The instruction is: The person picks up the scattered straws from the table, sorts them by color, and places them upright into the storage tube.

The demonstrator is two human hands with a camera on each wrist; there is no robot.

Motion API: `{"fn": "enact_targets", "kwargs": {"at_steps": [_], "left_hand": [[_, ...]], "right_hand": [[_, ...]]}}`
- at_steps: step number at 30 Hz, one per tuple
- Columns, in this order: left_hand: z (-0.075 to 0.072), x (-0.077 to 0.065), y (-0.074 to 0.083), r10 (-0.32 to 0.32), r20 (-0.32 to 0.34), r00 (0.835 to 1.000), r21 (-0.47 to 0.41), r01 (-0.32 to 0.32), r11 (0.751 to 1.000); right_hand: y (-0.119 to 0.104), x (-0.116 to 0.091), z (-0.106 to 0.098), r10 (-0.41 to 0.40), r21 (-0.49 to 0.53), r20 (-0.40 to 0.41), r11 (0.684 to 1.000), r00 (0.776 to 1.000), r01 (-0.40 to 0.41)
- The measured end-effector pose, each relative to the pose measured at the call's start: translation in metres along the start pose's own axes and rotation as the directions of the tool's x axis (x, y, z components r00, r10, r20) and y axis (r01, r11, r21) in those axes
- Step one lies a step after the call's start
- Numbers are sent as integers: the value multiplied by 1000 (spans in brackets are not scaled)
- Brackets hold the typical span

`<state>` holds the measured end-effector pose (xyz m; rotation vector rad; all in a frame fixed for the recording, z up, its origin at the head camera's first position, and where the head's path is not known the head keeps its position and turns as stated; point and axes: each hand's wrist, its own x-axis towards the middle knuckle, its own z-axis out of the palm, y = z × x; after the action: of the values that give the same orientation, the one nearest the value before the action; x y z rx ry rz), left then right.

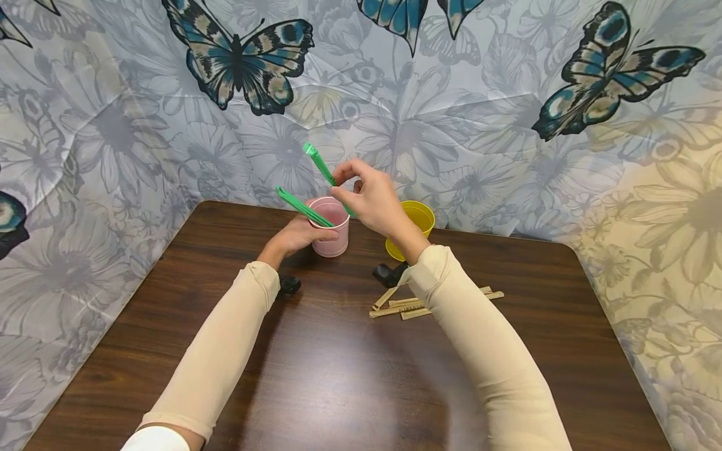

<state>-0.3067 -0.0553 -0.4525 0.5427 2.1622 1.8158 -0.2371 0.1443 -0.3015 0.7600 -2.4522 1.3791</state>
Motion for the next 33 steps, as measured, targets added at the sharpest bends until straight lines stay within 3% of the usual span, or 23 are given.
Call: {"fn": "enact_targets", "kwargs": {"at_steps": [5, 11, 17, 25, 33], "left_hand": [[-2, 2, -1, 31, 64, 997, -42, -28, 999], [-2, 3, -1, 23, 93, 995, -91, -14, 996], [-2, 2, 1, 23, 66, 998, -22, -22, 1000], [-1, 3, 5, 20, 71, 997, -28, -18, 999], [-2, -7, 22, -18, 89, 996, -28, 20, 999]], "right_hand": [[7, 8, 18, -7, -45, 32, 999, 999, 9], [33, 11, 40, -12, -103, 45, 995, 999, 16], [53, 8, 57, 24, -191, 63, 981, 998, -11], [60, 5, 64, 56, -218, 88, 975, 995, -36], [63, 2, 65, 81, -213, 105, 975, 991, -57]]}}
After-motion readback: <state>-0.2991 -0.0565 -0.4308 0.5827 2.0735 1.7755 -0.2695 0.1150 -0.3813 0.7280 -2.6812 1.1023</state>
